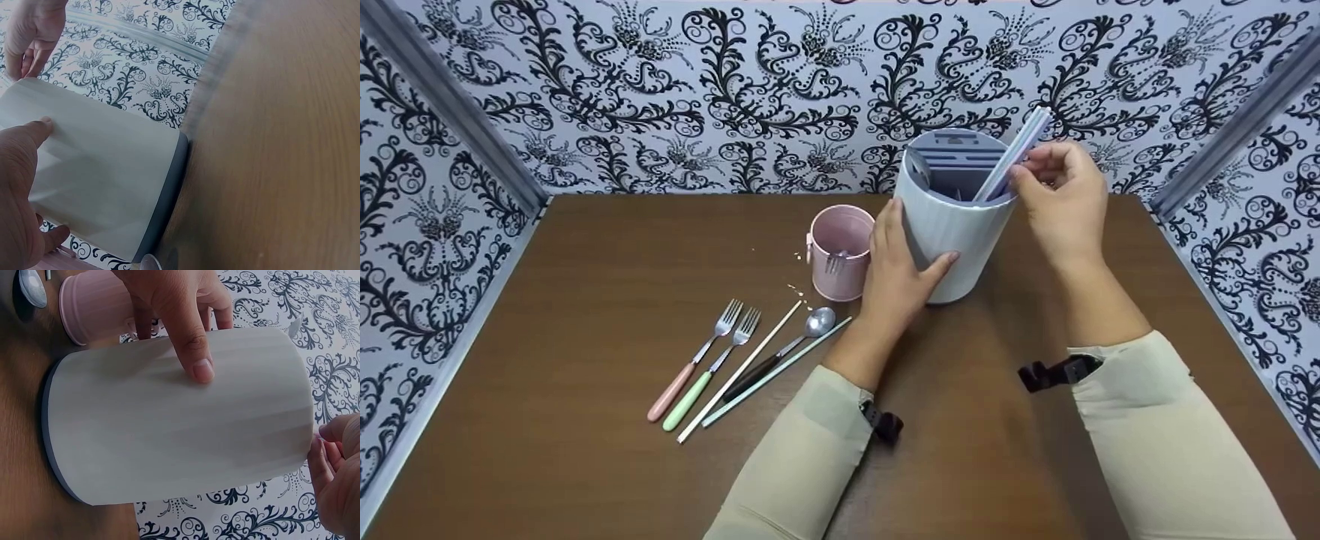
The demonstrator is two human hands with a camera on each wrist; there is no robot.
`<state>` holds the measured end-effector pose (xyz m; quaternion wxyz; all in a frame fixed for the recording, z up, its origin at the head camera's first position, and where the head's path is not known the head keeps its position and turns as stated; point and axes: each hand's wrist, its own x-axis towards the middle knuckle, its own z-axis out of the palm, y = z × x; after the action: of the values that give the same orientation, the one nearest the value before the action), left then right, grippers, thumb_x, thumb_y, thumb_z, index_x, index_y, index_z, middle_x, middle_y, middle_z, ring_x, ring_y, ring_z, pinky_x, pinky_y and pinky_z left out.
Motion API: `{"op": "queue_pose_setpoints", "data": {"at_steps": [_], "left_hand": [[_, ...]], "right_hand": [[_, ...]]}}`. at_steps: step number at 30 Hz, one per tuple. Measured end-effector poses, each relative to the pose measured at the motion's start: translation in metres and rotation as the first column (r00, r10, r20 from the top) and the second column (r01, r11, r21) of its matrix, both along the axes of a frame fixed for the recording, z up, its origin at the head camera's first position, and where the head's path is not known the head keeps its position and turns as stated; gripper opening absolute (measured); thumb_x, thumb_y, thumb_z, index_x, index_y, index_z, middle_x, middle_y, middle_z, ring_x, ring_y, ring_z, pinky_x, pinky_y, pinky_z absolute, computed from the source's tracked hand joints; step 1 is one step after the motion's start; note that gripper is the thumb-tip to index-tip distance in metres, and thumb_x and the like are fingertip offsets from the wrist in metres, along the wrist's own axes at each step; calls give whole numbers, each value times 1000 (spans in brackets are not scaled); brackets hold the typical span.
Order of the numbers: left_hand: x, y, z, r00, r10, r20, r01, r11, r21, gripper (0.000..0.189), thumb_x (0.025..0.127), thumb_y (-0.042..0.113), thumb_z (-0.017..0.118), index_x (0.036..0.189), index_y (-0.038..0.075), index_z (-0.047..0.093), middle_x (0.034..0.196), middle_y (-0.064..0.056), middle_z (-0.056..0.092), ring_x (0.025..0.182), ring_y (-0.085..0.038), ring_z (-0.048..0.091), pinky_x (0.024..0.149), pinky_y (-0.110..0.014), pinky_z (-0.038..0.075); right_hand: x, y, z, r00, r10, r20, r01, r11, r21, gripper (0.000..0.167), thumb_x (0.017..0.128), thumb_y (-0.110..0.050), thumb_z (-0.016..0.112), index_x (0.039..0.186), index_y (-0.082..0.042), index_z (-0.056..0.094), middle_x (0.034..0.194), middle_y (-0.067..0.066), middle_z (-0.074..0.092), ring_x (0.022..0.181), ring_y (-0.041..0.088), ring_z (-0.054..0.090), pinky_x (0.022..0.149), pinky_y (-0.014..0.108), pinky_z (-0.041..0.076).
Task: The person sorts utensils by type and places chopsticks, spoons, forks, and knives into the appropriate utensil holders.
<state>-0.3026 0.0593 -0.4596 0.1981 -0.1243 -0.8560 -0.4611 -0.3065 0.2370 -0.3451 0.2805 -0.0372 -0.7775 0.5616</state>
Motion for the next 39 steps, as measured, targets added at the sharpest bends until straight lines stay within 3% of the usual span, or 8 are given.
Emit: {"op": "queue_pose_setpoints", "data": {"at_steps": [13,19,26,39], "left_hand": [[-1,1,-1,1000,6,-15,-6,1000,-6,104,85,45,85,161,3,26,164,-16,36,152,-31,36,128,-40,31],[-1,1,-1,1000,9,-24,-9,1000,-9,104,85,44,85,161,3,27,164,-15,36,152,-30,37,127,-40,33],[-2,1,-1,999,16,-41,-17,1000,-6,103,85,44,85,160,3,27,163,-16,37,151,-31,38,126,-40,34],[0,-1,-1,1000,8,-24,-8,1000,-3,105,85,45,84,162,4,25,164,-16,35,152,-31,36,126,-40,34]], "right_hand": [[13,9,-15,997,32,-72,-45,983,-178,18,89,6,73,98,-9,68,95,4,64,81,14,64,75,18,59],[23,6,-30,992,43,-119,-77,953,-293,16,87,11,71,99,1,67,89,7,65,76,19,64,71,21,60],[34,2,-49,994,53,-98,-87,917,-389,18,88,12,71,98,-3,67,89,10,65,80,20,63,73,25,62],[46,-16,-100,995,63,-75,-87,924,-373,14,90,10,70,100,3,65,85,5,66,74,17,65,68,25,61]]}}
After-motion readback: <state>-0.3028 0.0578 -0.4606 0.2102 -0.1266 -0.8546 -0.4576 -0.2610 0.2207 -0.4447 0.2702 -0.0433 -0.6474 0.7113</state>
